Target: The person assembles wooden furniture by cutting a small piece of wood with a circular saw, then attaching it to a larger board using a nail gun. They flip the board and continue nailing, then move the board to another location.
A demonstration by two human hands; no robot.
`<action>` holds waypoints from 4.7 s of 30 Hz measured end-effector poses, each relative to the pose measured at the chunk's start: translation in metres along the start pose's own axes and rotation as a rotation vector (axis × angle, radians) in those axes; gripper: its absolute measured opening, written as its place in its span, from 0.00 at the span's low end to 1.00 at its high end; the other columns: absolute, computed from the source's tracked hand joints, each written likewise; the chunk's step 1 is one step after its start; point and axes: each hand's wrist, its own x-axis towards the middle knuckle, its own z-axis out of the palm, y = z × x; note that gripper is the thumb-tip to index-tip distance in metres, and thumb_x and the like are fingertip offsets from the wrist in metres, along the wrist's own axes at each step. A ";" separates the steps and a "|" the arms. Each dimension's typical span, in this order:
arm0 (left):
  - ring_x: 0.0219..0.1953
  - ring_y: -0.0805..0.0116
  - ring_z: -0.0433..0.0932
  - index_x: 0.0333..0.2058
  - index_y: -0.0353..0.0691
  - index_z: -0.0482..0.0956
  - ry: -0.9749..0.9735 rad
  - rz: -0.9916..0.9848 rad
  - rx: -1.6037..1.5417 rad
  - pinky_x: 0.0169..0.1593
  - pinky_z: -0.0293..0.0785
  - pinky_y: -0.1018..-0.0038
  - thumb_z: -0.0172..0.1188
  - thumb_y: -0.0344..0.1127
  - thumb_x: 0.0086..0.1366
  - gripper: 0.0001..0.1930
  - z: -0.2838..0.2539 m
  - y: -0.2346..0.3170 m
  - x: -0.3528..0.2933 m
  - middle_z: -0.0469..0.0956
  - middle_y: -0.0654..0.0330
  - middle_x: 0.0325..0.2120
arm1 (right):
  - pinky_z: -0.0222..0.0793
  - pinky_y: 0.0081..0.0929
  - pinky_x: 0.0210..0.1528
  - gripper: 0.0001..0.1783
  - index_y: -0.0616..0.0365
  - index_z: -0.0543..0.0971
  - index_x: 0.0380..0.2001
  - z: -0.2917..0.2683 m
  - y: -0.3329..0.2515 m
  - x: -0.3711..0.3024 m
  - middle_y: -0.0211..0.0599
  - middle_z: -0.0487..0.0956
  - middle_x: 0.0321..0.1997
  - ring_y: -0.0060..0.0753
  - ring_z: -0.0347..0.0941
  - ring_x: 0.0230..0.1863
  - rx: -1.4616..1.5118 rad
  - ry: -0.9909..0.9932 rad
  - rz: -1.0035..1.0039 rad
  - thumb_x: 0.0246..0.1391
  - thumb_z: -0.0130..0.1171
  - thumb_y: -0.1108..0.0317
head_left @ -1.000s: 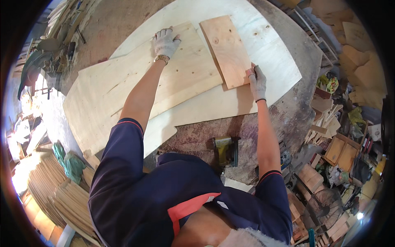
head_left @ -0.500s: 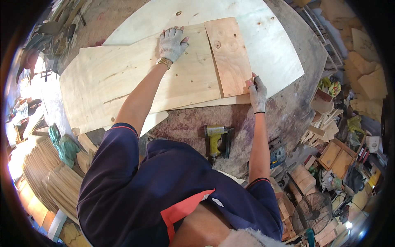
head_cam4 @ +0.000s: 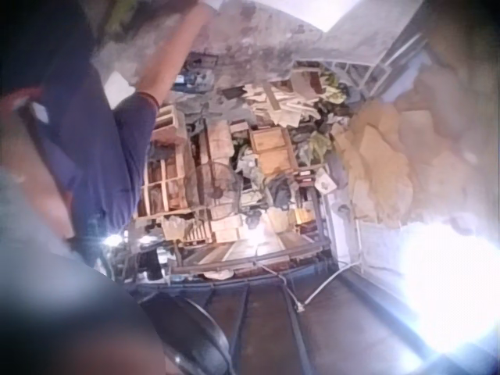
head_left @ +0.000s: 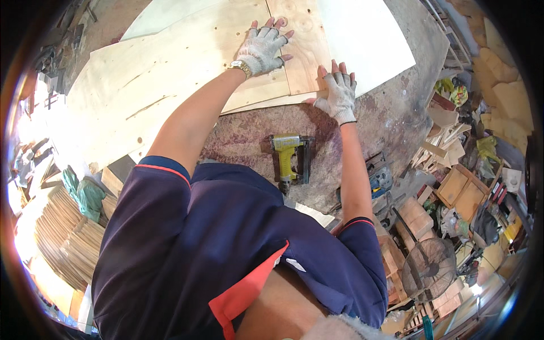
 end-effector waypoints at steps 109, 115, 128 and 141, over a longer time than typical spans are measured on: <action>0.76 0.53 0.53 0.63 0.49 0.75 0.116 0.040 -0.580 0.75 0.39 0.39 0.64 0.48 0.59 0.32 0.014 -0.011 0.000 0.64 0.49 0.69 | 0.62 0.45 0.66 0.17 0.51 0.86 0.41 0.007 -0.062 0.324 0.36 0.79 0.48 0.49 0.67 0.63 0.266 -0.241 -0.171 0.45 0.70 0.64; 0.76 0.53 0.52 0.65 0.49 0.73 0.090 0.047 -0.595 0.75 0.39 0.39 0.65 0.49 0.59 0.35 0.013 -0.012 -0.001 0.61 0.47 0.71 | 0.62 0.46 0.66 0.16 0.49 0.86 0.41 0.016 -0.055 0.324 0.34 0.78 0.49 0.49 0.66 0.63 0.171 -0.208 -0.250 0.45 0.71 0.62; 0.77 0.54 0.52 0.60 0.51 0.77 0.099 0.056 -0.430 0.75 0.40 0.39 0.68 0.53 0.56 0.33 0.010 -0.013 0.000 0.59 0.48 0.72 | 0.61 0.48 0.66 0.15 0.50 0.86 0.40 0.018 -0.055 0.324 0.36 0.77 0.52 0.51 0.66 0.62 0.197 -0.194 -0.256 0.46 0.67 0.62; 0.77 0.53 0.50 0.61 0.50 0.76 -0.162 0.082 -0.318 0.71 0.45 0.33 0.62 0.58 0.59 0.33 -0.021 -0.023 0.007 0.57 0.49 0.74 | 0.70 0.29 0.57 0.15 0.59 0.85 0.47 0.008 -0.058 0.280 0.37 0.82 0.48 0.34 0.76 0.52 0.589 0.287 0.111 0.56 0.66 0.69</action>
